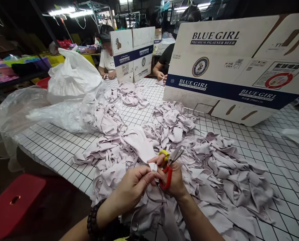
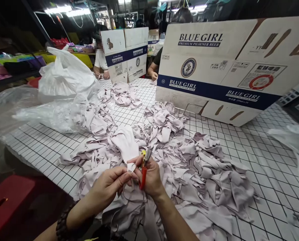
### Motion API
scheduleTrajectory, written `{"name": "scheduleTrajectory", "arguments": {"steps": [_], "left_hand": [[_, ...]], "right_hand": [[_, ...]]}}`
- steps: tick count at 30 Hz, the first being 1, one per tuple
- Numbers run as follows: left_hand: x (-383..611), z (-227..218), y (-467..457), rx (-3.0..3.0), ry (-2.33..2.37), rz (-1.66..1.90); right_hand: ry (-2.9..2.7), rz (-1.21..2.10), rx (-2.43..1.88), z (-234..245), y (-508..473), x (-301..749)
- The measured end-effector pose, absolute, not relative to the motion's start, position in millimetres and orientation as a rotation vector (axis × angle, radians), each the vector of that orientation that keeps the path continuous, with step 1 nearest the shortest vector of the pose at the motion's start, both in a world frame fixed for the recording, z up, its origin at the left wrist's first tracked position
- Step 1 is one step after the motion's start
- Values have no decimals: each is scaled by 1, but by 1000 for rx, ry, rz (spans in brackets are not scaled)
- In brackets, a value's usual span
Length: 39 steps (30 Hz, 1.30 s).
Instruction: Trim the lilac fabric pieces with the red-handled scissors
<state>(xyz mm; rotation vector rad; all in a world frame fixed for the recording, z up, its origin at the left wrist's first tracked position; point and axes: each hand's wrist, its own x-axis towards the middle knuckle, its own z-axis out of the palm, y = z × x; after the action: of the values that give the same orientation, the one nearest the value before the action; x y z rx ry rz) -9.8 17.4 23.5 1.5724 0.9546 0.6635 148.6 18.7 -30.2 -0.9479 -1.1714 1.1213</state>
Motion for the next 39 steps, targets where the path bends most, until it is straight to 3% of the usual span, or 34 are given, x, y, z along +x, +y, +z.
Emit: {"name": "scheduleTrajectory", "arguments": {"steps": [7,15,25,39], "left_hand": [[-5,13,24,1794,960,1059],[6,-2,29,1263,727,969],[5,3,33,1843,796,862],[-1,9,34,1949,717,762]], "right_hand": [[-1115,1160,-1058,-26,15,146],[-1141,1258,-1142,-17,13,157],[-1878,577,-1860,21,-32,198],[-1970,354,-1836,22,-31,194]]}}
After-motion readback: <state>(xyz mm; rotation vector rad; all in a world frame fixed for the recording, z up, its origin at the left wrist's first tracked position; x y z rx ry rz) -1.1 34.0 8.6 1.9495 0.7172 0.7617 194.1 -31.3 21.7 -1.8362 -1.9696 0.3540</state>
